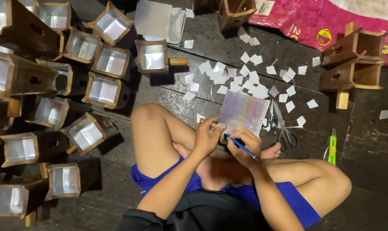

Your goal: Marking and cutting reflective sheets with a pen and scissors to fit into wooden lantern frames.

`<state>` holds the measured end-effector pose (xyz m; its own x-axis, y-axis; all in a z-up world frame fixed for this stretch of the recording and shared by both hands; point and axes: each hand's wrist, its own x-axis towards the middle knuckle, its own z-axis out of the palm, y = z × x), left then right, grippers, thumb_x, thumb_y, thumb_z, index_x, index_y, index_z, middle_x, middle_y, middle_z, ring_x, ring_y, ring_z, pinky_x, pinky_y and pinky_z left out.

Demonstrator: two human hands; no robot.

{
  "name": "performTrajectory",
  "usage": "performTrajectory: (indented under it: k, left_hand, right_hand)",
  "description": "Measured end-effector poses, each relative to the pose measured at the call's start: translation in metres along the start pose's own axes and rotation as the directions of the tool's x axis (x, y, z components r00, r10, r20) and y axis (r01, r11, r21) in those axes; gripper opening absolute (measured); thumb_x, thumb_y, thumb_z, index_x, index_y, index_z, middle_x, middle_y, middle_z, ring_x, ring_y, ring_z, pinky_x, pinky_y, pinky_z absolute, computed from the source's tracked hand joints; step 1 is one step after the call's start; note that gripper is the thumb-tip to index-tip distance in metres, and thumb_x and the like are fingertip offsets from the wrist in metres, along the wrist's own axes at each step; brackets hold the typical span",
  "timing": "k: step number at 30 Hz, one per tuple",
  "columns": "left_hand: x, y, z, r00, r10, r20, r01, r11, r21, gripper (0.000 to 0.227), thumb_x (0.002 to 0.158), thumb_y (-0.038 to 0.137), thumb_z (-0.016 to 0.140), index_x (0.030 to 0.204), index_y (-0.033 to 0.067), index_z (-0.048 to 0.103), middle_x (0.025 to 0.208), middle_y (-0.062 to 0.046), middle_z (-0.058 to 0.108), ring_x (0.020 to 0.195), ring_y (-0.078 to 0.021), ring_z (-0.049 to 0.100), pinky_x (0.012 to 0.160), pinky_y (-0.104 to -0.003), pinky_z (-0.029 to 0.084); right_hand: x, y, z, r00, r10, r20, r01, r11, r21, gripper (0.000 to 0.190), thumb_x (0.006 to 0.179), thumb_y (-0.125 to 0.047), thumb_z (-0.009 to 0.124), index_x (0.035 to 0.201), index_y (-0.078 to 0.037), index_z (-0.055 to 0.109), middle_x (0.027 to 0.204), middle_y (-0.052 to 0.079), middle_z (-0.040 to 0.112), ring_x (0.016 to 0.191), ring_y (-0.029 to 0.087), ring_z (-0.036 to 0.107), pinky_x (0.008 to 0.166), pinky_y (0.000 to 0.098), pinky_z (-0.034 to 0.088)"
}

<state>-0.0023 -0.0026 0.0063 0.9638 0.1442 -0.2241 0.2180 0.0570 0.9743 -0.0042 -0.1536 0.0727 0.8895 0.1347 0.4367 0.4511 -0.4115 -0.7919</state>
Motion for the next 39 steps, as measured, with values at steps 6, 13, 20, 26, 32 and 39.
performTrajectory:
  k: [6, 13, 20, 26, 32, 39]
  left_hand:
    - [0.000, 0.002, 0.001, 1.000, 0.018, -0.016, -0.017, 1.000, 0.021, 0.027, 0.083, 0.010, 0.084, 0.108, 0.0036, 0.077, 0.069, -0.008, 0.066, 0.061, -0.0114, 0.063, 0.053, -0.026, 0.056]
    - [0.001, -0.001, 0.000, 1.000, 0.005, -0.004, -0.005, 1.000, -0.030, 0.027, 0.085, 0.007, 0.082, 0.110, 0.0015, 0.075, 0.068, -0.010, 0.065, 0.057, -0.0141, 0.065, 0.051, -0.028, 0.056]
    - [0.001, -0.002, 0.000, 1.000, 0.019, 0.002, -0.019, 1.000, -0.021, 0.027, 0.085, 0.006, 0.082, 0.110, 0.0014, 0.075, 0.068, -0.009, 0.063, 0.057, -0.0133, 0.065, 0.049, -0.027, 0.055]
    - [0.001, 0.000, 0.001, 1.000, 0.014, -0.005, -0.014, 0.999, -0.033, 0.025, 0.085, 0.006, 0.081, 0.109, 0.0019, 0.075, 0.067, -0.008, 0.063, 0.056, -0.0119, 0.063, 0.048, -0.026, 0.054]
    - [0.002, 0.001, 0.002, 1.000, 0.020, -0.009, -0.021, 1.000, -0.024, 0.024, 0.085, 0.007, 0.081, 0.108, 0.0043, 0.076, 0.065, -0.007, 0.062, 0.054, -0.0106, 0.062, 0.046, -0.024, 0.052]
    - [0.001, 0.006, 0.001, 1.000, 0.016, -0.015, -0.016, 1.000, -0.010, 0.023, 0.084, 0.007, 0.082, 0.107, 0.0045, 0.077, 0.064, -0.007, 0.063, 0.053, -0.0112, 0.061, 0.045, -0.025, 0.051]
  right_hand:
    - [-0.001, 0.000, 0.000, 0.999, 0.019, 0.029, -0.019, 1.000, 0.003, 0.013, 0.075, 0.001, 0.083, 0.071, -0.004, 0.071, 0.073, 0.011, 0.073, 0.070, 0.029, 0.075, 0.066, 0.0343, 0.059]
    - [-0.001, 0.002, -0.001, 1.000, 0.018, 0.021, -0.018, 1.000, 0.011, 0.013, 0.076, 0.001, 0.083, 0.072, -0.003, 0.072, 0.073, 0.012, 0.073, 0.071, 0.030, 0.075, 0.067, 0.0351, 0.059]
    - [-0.002, 0.001, 0.000, 0.999, 0.035, 0.015, -0.035, 0.999, -0.002, 0.013, 0.076, 0.000, 0.084, 0.072, -0.003, 0.072, 0.074, 0.012, 0.073, 0.072, 0.030, 0.075, 0.067, 0.0356, 0.059]
    - [0.000, -0.002, 0.000, 0.999, 0.033, 0.025, -0.033, 0.999, -0.005, 0.012, 0.077, -0.002, 0.083, 0.072, -0.004, 0.072, 0.074, 0.011, 0.073, 0.072, 0.029, 0.075, 0.068, 0.0353, 0.059]
    - [0.001, -0.002, 0.000, 1.000, 0.027, 0.013, -0.027, 1.000, 0.001, 0.013, 0.077, -0.001, 0.083, 0.072, -0.004, 0.071, 0.073, 0.011, 0.073, 0.070, 0.030, 0.074, 0.067, 0.0355, 0.059]
    - [0.000, 0.000, -0.001, 1.000, 0.019, 0.024, -0.020, 1.000, 0.004, 0.013, 0.077, -0.001, 0.083, 0.072, -0.003, 0.072, 0.073, 0.011, 0.074, 0.071, 0.030, 0.075, 0.067, 0.0350, 0.059]
